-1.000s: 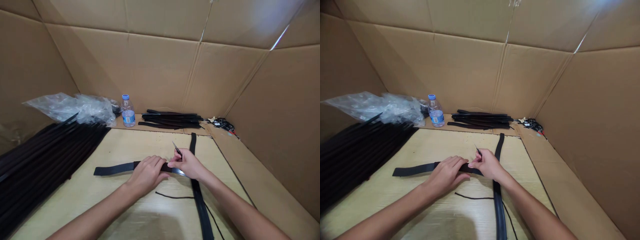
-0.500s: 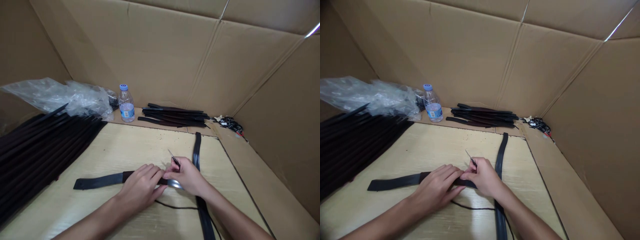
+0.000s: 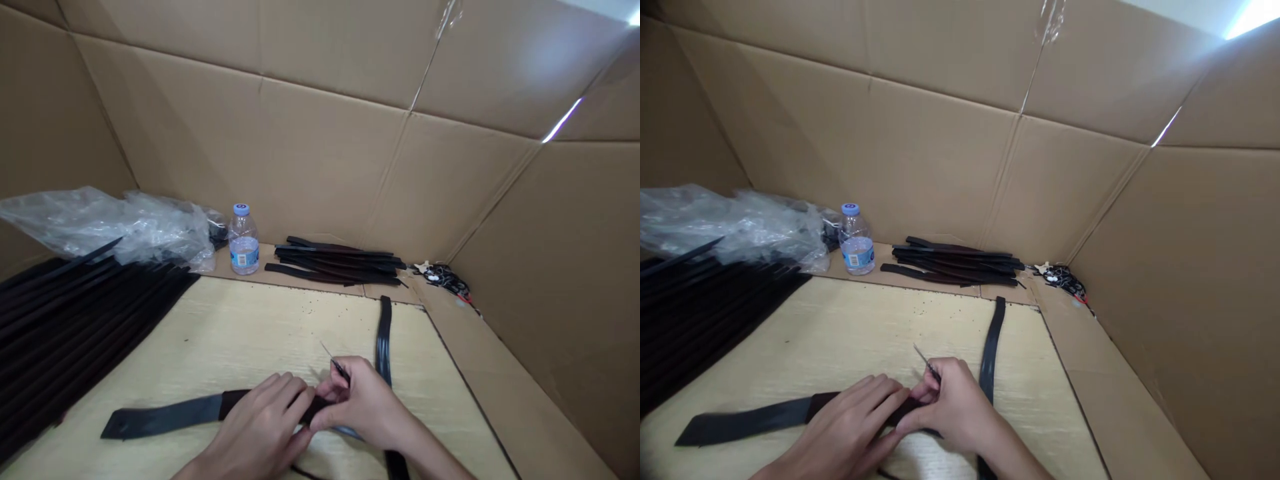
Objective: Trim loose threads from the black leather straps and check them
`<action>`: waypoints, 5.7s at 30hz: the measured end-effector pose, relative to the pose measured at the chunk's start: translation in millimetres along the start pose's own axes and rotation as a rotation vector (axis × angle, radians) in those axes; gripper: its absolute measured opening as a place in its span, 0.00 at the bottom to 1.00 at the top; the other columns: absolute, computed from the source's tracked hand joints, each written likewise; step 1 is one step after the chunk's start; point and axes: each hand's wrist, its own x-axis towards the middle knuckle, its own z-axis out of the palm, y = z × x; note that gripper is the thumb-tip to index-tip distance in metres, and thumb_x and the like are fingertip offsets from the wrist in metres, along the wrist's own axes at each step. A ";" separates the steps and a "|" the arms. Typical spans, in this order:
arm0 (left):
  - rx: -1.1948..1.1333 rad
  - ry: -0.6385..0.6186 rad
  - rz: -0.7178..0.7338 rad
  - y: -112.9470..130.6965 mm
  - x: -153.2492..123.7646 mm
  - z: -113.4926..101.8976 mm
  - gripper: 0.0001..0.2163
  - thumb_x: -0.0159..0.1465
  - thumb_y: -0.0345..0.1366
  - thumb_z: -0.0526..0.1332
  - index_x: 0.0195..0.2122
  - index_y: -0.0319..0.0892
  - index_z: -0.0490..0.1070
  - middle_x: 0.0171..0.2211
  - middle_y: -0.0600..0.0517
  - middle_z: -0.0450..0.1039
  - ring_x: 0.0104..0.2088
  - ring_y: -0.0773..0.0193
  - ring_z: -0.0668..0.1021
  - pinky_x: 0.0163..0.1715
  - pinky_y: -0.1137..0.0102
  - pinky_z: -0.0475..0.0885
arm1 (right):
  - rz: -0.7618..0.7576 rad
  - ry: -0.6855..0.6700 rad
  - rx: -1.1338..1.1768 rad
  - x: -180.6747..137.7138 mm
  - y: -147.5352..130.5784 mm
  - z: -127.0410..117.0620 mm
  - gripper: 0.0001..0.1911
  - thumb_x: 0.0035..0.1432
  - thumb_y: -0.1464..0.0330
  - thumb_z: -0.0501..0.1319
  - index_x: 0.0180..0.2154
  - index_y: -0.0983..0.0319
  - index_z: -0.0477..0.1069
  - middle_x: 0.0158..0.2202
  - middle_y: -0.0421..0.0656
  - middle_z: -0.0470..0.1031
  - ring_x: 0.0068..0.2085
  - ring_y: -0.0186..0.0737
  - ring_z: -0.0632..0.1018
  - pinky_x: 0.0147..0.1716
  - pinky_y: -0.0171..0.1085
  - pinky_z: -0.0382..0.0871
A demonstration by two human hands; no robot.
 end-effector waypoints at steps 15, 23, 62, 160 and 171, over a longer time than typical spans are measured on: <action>0.053 0.015 0.053 -1.7 -1.8 5.8 0.05 0.63 0.35 0.58 0.40 0.43 0.69 0.31 0.52 0.75 0.29 0.58 0.77 0.30 0.65 0.75 | -0.001 0.043 -0.051 3.0 6.7 -5.4 0.21 0.31 0.76 0.67 0.20 0.59 0.53 0.23 0.36 0.72 0.28 0.37 0.73 0.28 0.32 0.64; 0.069 -0.064 0.049 -2.4 -5.5 9.3 0.11 0.57 0.32 0.65 0.40 0.43 0.68 0.32 0.53 0.75 0.31 0.57 0.78 0.31 0.64 0.76 | -0.058 -0.004 -0.290 1.1 2.3 -8.4 0.19 0.38 0.78 0.66 0.19 0.60 0.55 0.23 0.36 0.72 0.27 0.33 0.70 0.28 0.31 0.61; -0.006 -0.285 -0.087 -0.8 0.5 -8.2 0.08 0.64 0.37 0.60 0.40 0.38 0.71 0.34 0.46 0.76 0.33 0.54 0.79 0.33 0.59 0.77 | -0.806 0.228 -1.003 -51.5 33.2 -21.2 0.21 0.61 0.79 0.57 0.55 0.63 0.64 0.42 0.49 0.67 0.43 0.43 0.70 0.39 0.42 0.73; -0.039 -0.235 -0.060 -0.4 -2.5 -6.9 0.09 0.66 0.39 0.57 0.39 0.37 0.71 0.31 0.47 0.75 0.29 0.54 0.79 0.26 0.61 0.76 | -0.785 0.201 -0.988 -54.0 39.9 -17.3 0.19 0.58 0.83 0.57 0.48 0.62 0.72 0.37 0.44 0.60 0.37 0.39 0.66 0.31 0.37 0.66; -0.056 -0.239 -0.078 1.3 -1.5 -4.9 0.09 0.65 0.37 0.58 0.41 0.37 0.71 0.32 0.46 0.76 0.32 0.53 0.79 0.29 0.59 0.77 | -0.791 0.248 -1.027 -52.1 44.8 -13.7 0.17 0.58 0.82 0.56 0.45 0.62 0.73 0.35 0.45 0.61 0.36 0.41 0.67 0.31 0.38 0.67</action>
